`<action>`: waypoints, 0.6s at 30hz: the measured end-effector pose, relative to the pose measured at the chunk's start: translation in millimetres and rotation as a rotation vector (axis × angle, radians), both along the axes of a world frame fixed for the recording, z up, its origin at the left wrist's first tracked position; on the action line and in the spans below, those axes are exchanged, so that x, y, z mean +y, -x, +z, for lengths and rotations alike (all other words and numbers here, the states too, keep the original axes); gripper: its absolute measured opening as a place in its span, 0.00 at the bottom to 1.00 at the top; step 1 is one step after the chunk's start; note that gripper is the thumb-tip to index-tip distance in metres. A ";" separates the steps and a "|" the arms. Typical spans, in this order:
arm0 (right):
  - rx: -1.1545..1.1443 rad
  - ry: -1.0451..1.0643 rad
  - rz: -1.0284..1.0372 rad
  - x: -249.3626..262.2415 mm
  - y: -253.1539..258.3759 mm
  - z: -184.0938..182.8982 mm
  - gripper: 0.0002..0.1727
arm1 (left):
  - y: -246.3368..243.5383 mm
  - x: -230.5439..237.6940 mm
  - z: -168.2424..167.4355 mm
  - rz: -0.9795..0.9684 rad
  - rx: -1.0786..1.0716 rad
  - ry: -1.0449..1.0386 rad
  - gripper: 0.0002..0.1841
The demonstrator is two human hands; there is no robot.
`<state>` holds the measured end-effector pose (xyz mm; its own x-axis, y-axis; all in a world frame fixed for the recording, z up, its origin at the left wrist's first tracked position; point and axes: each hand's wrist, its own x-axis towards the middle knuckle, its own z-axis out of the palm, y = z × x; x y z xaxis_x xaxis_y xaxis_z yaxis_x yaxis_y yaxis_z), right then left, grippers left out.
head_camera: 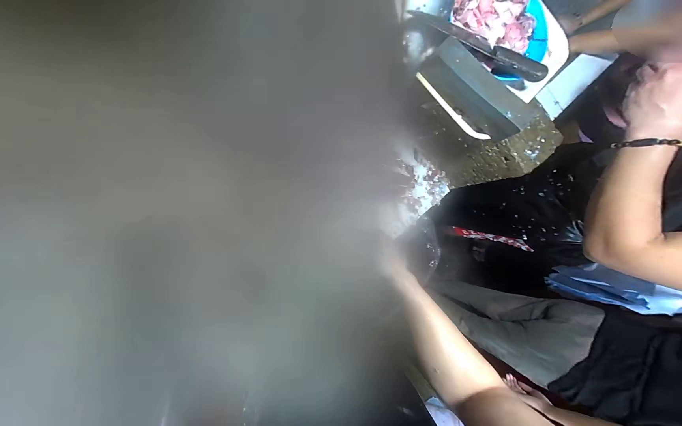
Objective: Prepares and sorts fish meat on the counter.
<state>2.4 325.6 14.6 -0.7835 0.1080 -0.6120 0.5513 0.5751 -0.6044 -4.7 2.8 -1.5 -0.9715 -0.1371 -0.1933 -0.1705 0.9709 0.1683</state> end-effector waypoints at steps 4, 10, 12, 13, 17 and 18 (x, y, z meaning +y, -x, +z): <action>0.180 0.271 -0.113 -49.6 65.8 69.6 0.18 | 0.5 2.2 2.7 -0.003 0.003 -0.002 0.27; -0.039 0.421 -0.721 -116.1 112.4 234.1 0.25 | -2.4 3.0 -1.5 0.002 0.058 0.001 0.27; -0.033 0.490 -0.741 -115.6 116.5 242.4 0.26 | -1.8 2.4 -2.3 0.005 0.069 0.004 0.27; -0.009 0.471 -0.733 -119.2 118.0 247.1 0.25 | -0.8 3.1 1.3 0.005 0.046 -0.005 0.28; 0.118 0.201 -0.576 -133.4 111.4 258.4 0.21 | 0.3 2.3 4.8 -0.009 0.031 0.006 0.28; 0.121 0.171 -0.525 -131.0 107.6 252.7 0.20 | 0.7 2.7 6.5 -0.014 0.031 0.007 0.28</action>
